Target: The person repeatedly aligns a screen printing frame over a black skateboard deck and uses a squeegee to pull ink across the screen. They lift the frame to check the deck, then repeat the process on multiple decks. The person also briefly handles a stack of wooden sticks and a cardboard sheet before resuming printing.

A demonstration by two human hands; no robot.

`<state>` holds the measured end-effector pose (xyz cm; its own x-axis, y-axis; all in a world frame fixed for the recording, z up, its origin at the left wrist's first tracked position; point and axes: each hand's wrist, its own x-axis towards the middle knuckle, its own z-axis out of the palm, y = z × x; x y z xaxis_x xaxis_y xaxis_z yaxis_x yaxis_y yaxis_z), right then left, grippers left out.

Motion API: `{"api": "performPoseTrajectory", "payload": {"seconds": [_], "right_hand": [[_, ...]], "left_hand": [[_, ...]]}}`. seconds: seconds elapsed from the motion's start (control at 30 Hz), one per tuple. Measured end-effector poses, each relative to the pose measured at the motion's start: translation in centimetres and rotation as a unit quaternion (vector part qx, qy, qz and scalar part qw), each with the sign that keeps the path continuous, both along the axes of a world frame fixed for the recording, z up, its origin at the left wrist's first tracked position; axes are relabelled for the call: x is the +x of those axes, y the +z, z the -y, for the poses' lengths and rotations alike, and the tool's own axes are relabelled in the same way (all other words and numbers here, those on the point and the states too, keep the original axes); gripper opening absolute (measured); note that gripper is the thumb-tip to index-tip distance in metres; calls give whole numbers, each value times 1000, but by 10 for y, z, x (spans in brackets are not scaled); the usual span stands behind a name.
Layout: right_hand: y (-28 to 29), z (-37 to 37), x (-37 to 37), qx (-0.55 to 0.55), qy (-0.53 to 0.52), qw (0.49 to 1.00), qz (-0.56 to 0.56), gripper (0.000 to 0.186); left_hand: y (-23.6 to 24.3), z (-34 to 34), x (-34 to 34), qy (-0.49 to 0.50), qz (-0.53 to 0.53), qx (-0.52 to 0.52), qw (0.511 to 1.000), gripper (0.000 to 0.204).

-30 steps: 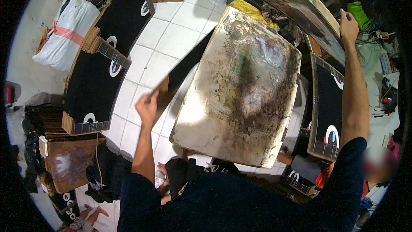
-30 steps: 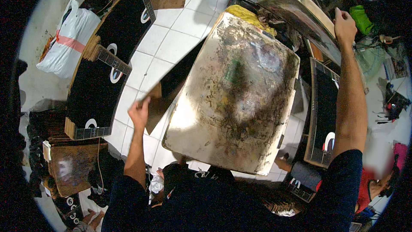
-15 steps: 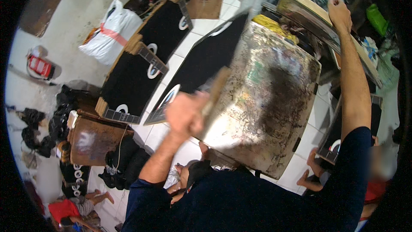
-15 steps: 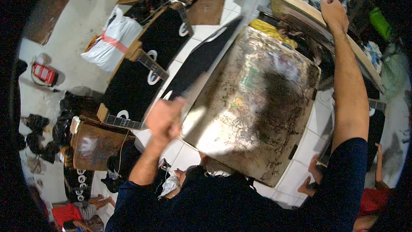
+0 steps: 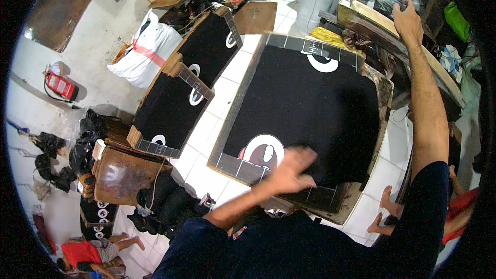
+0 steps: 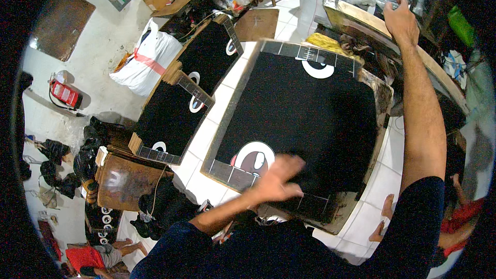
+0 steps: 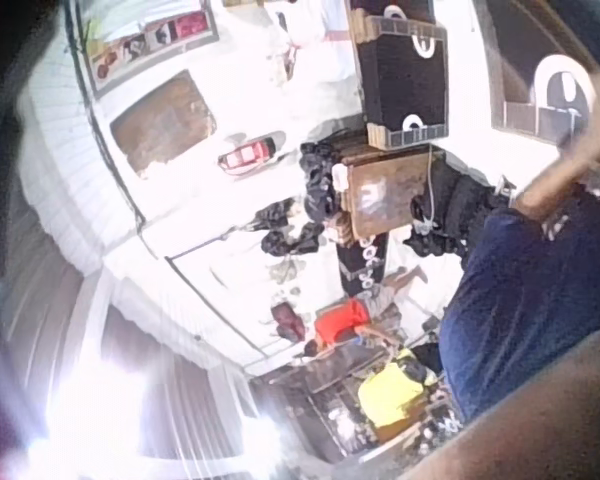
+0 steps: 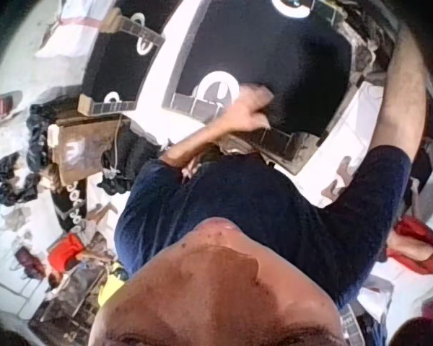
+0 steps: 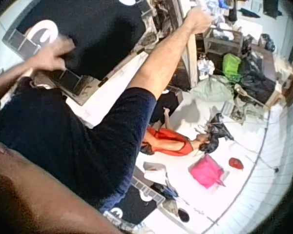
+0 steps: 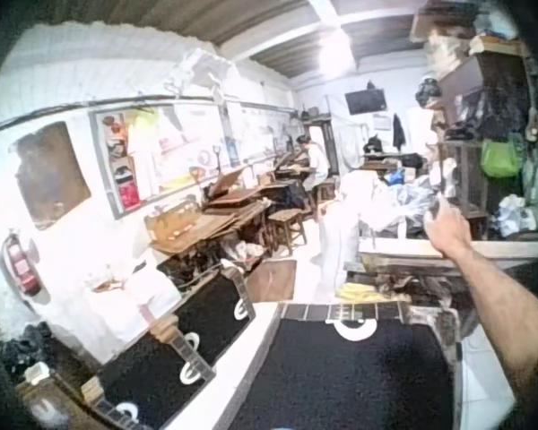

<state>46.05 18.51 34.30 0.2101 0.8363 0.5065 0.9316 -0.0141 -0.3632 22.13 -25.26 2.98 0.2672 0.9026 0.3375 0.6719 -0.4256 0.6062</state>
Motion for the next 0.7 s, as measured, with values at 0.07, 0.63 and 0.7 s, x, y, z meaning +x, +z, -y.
{"api": "performPoseTrajectory", "payload": {"seconds": [0.07,0.63,0.7], "right_hand": [[-1,-2,2,0,-4,1000,4,62],[3,25,-19,121,-31,991,-49,36],[0,25,-17,130,-15,990,-53,36]], "left_hand": [[-34,-18,-102,279,-81,-12,957,77],[-87,0,-220,404,306,-296,809,47],[-108,-5,-210,417,264,-311,812,49]]}}
